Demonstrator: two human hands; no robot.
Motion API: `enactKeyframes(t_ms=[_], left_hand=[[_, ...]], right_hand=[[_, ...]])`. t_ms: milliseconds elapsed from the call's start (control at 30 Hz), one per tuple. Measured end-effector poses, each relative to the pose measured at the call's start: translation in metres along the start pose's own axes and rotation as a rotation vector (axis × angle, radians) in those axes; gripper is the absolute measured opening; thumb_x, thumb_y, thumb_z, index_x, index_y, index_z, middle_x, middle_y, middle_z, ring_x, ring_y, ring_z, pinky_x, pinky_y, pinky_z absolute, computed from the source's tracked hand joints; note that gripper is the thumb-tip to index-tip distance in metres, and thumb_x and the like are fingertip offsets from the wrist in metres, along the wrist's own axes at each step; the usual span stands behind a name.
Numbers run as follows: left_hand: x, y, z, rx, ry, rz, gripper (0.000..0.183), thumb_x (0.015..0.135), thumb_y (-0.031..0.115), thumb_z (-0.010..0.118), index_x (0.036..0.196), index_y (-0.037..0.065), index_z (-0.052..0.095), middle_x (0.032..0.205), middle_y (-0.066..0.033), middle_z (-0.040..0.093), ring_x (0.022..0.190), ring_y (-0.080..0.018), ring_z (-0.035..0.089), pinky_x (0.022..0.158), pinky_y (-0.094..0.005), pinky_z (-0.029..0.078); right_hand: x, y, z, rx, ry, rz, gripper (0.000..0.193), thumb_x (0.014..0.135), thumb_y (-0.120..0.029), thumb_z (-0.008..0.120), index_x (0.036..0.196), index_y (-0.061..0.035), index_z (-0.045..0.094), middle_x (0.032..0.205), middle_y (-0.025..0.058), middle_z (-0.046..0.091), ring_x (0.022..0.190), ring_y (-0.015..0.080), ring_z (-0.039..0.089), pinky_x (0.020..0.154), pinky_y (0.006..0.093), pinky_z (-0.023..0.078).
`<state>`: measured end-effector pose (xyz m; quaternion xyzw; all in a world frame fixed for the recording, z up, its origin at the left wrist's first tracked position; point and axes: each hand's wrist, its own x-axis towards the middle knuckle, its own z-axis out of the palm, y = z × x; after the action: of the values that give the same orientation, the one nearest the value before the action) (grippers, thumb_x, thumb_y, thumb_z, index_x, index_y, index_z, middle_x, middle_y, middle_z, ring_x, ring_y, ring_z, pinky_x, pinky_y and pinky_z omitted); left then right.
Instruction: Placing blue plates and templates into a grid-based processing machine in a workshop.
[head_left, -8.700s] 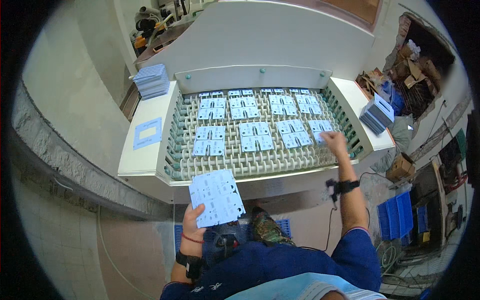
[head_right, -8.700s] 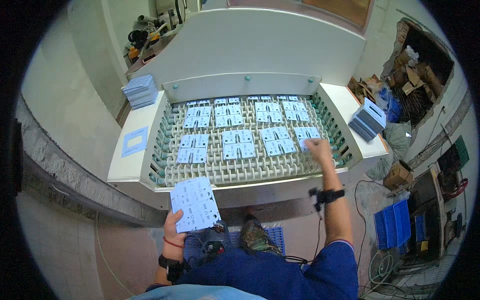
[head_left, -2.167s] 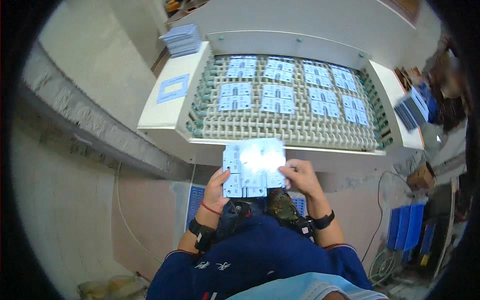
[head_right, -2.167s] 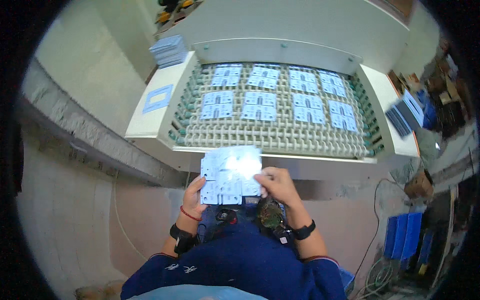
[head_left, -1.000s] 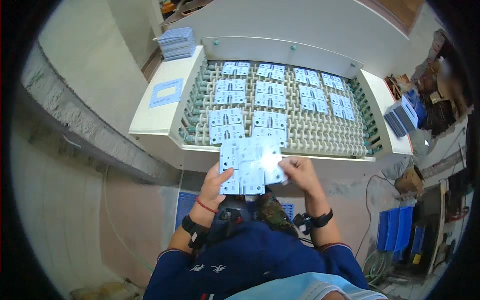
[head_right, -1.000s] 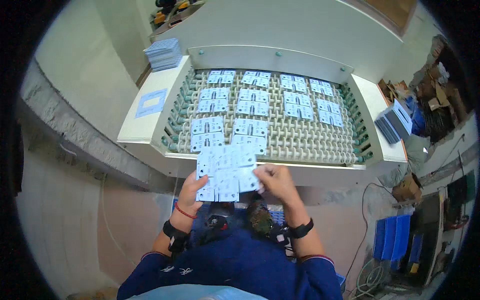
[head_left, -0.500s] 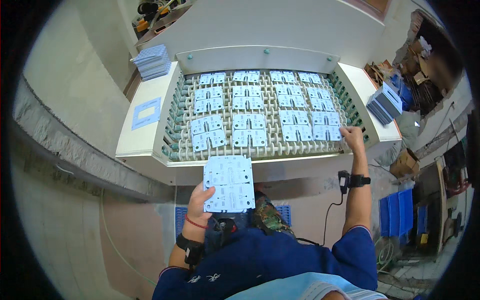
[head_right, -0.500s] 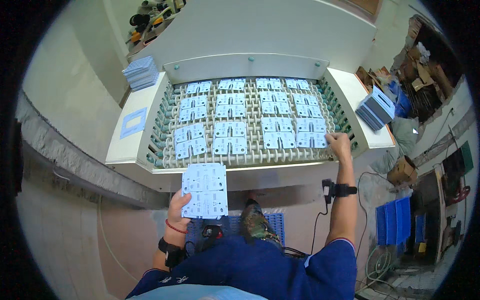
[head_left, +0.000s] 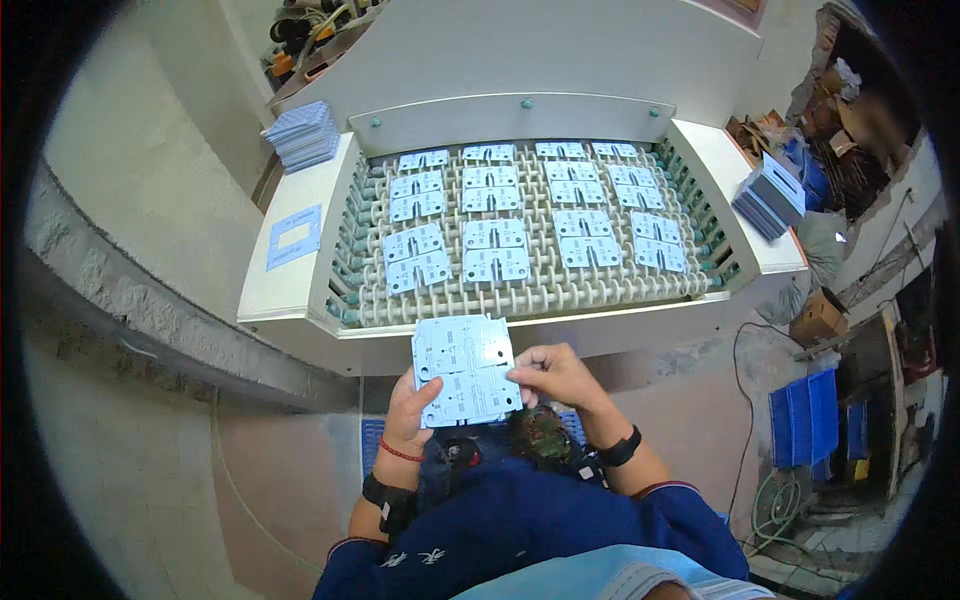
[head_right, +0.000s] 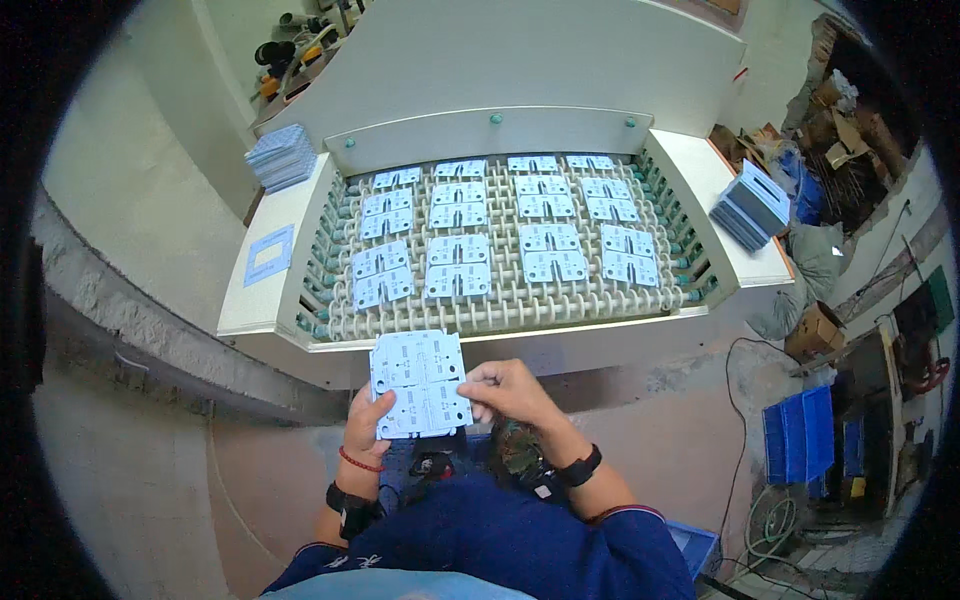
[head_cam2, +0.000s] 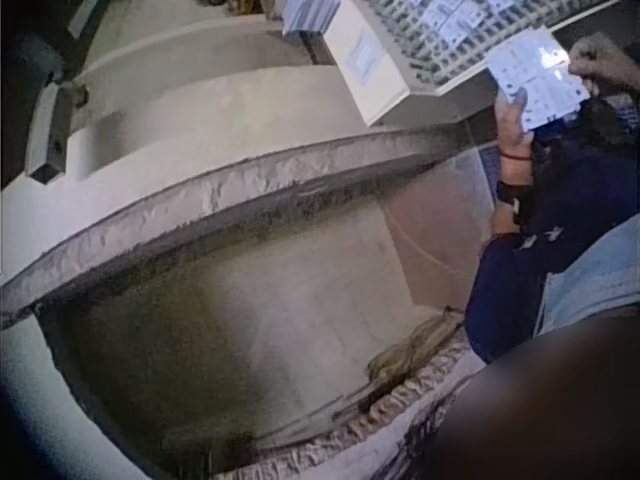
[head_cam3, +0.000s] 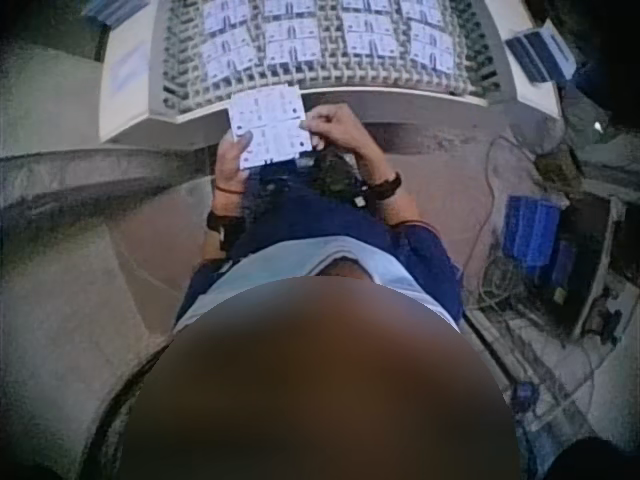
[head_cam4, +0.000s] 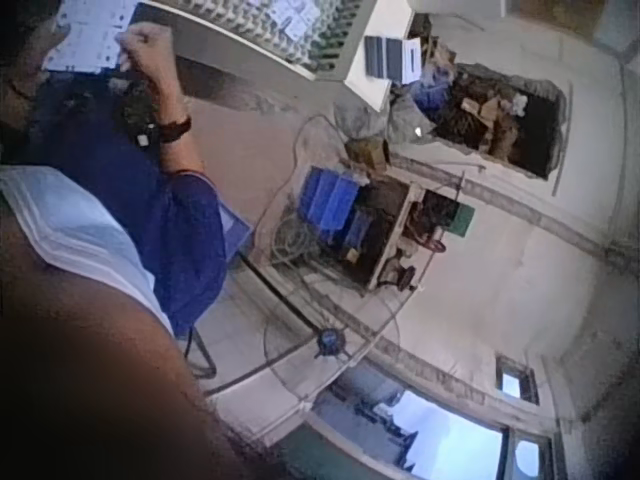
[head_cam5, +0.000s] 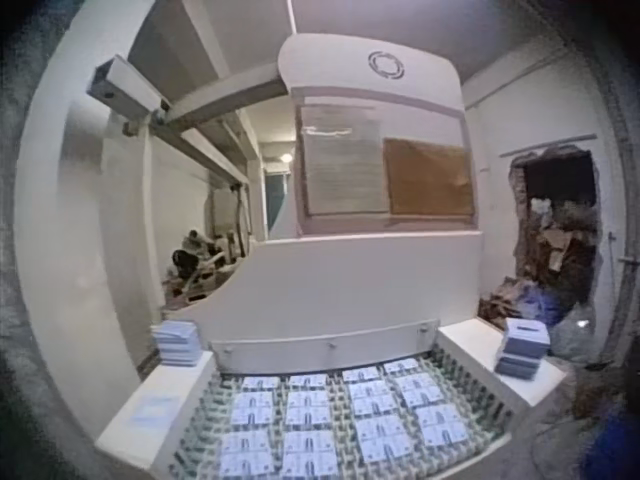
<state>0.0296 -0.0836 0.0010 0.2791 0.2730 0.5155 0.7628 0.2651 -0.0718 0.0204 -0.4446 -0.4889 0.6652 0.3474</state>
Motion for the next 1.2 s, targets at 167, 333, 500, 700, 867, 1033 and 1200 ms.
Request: enactKeyframes(t_ms=[167, 333, 500, 700, 867, 1033, 1200], left_hand=[[-0.010, 0.004, -0.006, 0.022, 0.058, 0.015, 0.049, 0.081, 0.009, 0.058, 0.123, -0.006, 0.039, 0.115, -0.0145, 0.053, 0.102, -0.0223, 0.055, 0.088, -0.0343, 0.044], [-0.014, 0.002, -0.010, -0.002, 0.097, -0.004, 0.047, 0.081, 0.008, 0.058, 0.122, -0.006, 0.039, 0.114, -0.0144, 0.054, 0.103, -0.0224, 0.055, 0.089, -0.0339, 0.044], [-0.013, 0.000, -0.014, -0.015, 0.081, -0.011, 0.046, 0.082, 0.008, 0.057, 0.122, -0.007, 0.040, 0.115, -0.0146, 0.054, 0.104, -0.0227, 0.055, 0.089, -0.0339, 0.043], [-0.011, -0.004, -0.016, -0.033, 0.064, -0.015, 0.046, 0.082, 0.008, 0.057, 0.122, -0.007, 0.039, 0.115, -0.0149, 0.053, 0.105, -0.0233, 0.054, 0.090, -0.0346, 0.043], [-0.016, -0.006, -0.024, -0.021, 0.093, 0.012, 0.048, 0.083, 0.010, 0.056, 0.124, -0.007, 0.038, 0.116, -0.0153, 0.053, 0.105, -0.0235, 0.054, 0.090, -0.0347, 0.043], [-0.025, 0.007, -0.041, -0.299, -0.074, 0.050, 0.059, 0.080, 0.016, 0.057, 0.127, -0.009, 0.032, 0.118, -0.0175, 0.051, 0.107, -0.0251, 0.053, 0.092, -0.0357, 0.042], [-0.047, 0.023, -0.051, -0.322, -0.171, 0.104, 0.067, 0.074, 0.013, 0.059, 0.128, -0.010, 0.028, 0.123, -0.0211, 0.047, 0.112, -0.0304, 0.049, 0.095, -0.0392, 0.039]], right_hand=[[0.003, 0.002, 0.015, 0.048, -0.015, -0.001, 0.019, 0.083, -0.015, 0.062, 0.079, 0.0033, 0.061, 0.058, 0.0056, 0.059, 0.047, 0.0095, 0.055, 0.043, 0.0212, 0.043], [0.002, 0.006, 0.021, 0.041, 0.016, 0.026, 0.021, 0.084, -0.017, 0.062, 0.079, 0.0033, 0.061, 0.057, 0.0052, 0.059, 0.046, 0.0093, 0.055, 0.043, 0.0212, 0.043], [-0.006, -0.002, 0.024, -0.033, 0.059, 0.054, 0.023, 0.082, -0.019, 0.064, 0.078, 0.0031, 0.061, 0.056, 0.0052, 0.059, 0.045, 0.0093, 0.055, 0.041, 0.0210, 0.043], [-0.011, -0.010, 0.026, -0.084, 0.080, 0.107, 0.021, 0.081, -0.018, 0.065, 0.078, 0.0028, 0.061, 0.055, 0.0050, 0.059, 0.045, 0.0096, 0.056, 0.041, 0.0205, 0.043], [-0.006, 0.000, 0.023, -0.027, 0.031, 0.063, 0.019, 0.081, -0.015, 0.064, 0.076, 0.0027, 0.061, 0.059, 0.0059, 0.060, 0.046, 0.0100, 0.056, 0.041, 0.0208, 0.044], [-0.006, 0.001, -0.042, 0.137, 0.384, -0.176, 0.016, 0.084, -0.011, 0.059, 0.080, 0.0042, 0.060, 0.057, 0.0066, 0.057, 0.045, 0.0120, 0.054, 0.042, 0.0233, 0.044], [0.030, -0.015, -0.036, -0.017, 0.401, -0.174, 0.018, 0.084, -0.013, 0.059, 0.077, 0.0038, 0.059, 0.056, 0.0075, 0.057, 0.045, 0.0123, 0.054, 0.042, 0.0233, 0.044]])
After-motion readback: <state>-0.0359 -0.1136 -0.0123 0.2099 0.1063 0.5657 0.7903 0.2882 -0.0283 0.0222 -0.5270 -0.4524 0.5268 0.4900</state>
